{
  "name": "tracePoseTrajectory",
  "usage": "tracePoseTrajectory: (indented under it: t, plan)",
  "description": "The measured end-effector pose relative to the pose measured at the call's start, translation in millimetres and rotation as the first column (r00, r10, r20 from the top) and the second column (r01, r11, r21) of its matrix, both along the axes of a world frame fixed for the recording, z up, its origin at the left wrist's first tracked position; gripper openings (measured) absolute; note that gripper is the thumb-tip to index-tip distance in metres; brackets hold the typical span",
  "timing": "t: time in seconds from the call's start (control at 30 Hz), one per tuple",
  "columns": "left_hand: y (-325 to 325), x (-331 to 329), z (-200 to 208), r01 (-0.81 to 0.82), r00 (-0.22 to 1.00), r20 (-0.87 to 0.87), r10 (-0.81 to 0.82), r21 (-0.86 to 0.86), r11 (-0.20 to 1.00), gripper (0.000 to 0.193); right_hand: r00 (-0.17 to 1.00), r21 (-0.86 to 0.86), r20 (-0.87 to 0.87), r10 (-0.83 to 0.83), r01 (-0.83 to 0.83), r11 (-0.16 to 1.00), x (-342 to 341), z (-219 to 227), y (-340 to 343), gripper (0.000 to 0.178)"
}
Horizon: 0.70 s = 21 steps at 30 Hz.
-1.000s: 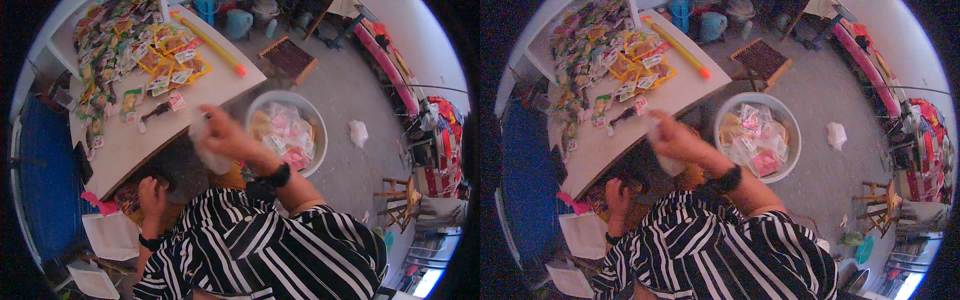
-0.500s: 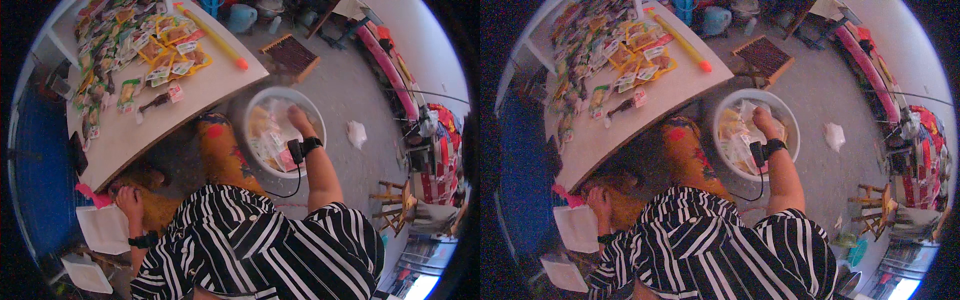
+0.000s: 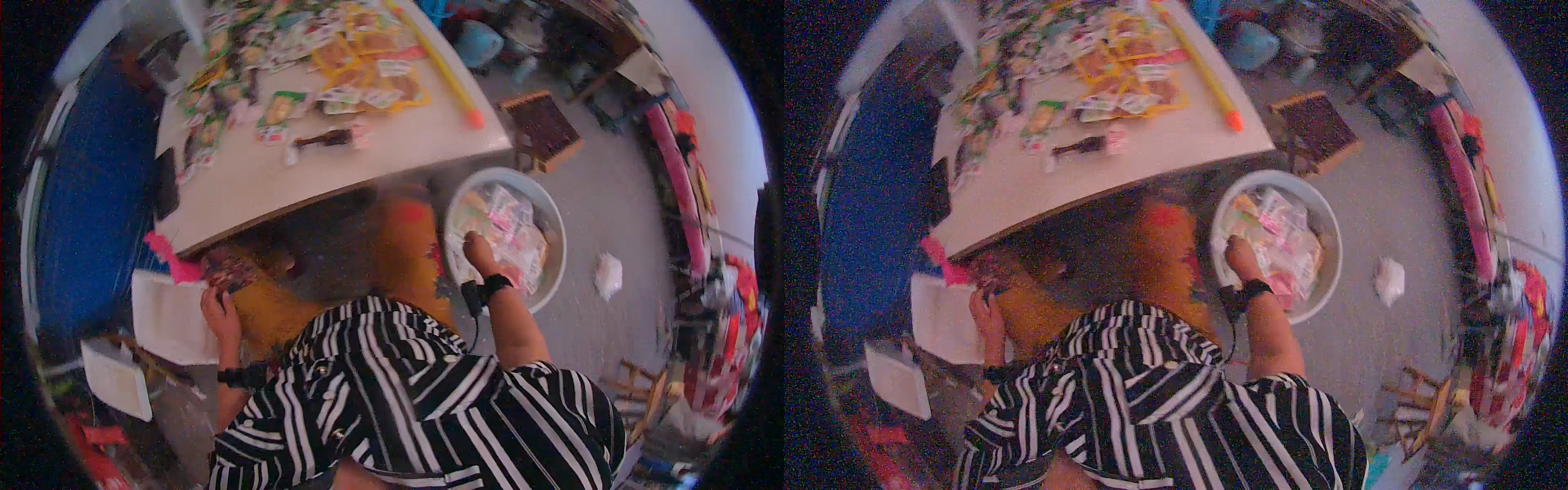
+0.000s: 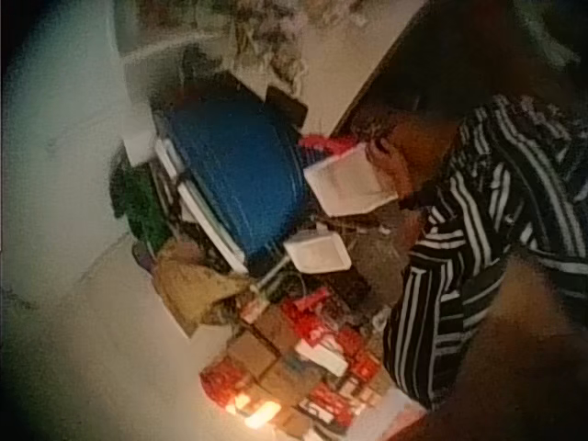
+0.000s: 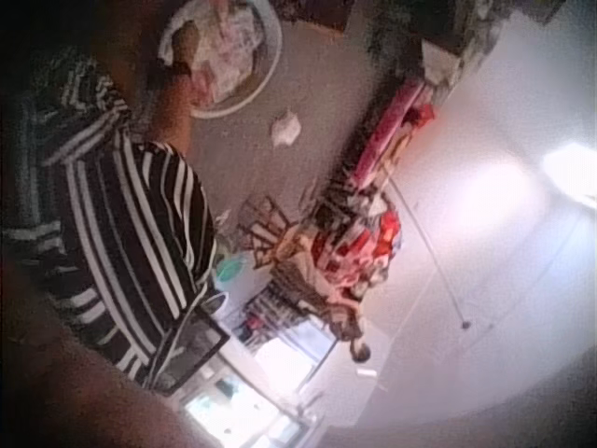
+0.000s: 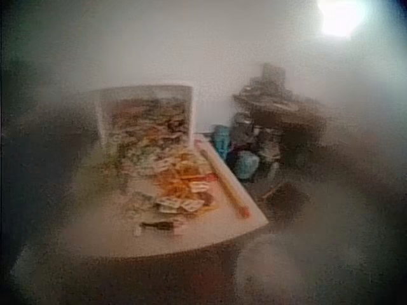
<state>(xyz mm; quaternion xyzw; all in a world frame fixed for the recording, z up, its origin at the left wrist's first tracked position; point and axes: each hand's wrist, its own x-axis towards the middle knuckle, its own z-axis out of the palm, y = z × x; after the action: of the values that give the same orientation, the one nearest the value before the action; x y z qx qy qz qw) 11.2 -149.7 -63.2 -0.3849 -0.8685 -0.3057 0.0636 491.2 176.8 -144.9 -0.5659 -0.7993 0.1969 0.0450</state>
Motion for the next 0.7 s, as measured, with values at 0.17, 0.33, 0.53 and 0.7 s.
tracePoseTrajectory:
  t: [0.17, 0.33, 0.53, 0.7]
  plan:
    - [-45, -23, -23, -0.277, 0.957, 0.047, 0.285, -0.139, 0.951, 0.035, 0.914, 0.113, -0.406, 0.013, 0.036, 0.993, -67, 61, 9, 0.017]
    - [-85, -41, -39, -0.511, 0.858, -0.141, 0.494, -0.326, 0.795, 0.046, 0.838, 0.349, -0.457, 0.298, -0.139, 0.927, -138, 102, -3, 0.017]
    - [-102, -73, -62, -0.446, 0.850, 0.011, 0.526, -0.515, 0.732, 0.051, 0.848, 0.500, -0.237, 0.474, -0.312, 0.808, -158, 111, -6, 0.020]
    - [-102, -81, -77, -0.380, 0.815, 0.157, 0.557, -0.581, 0.720, 0.039, 0.875, 0.471, -0.228, 0.426, -0.284, 0.835, -154, 106, -3, 0.018]
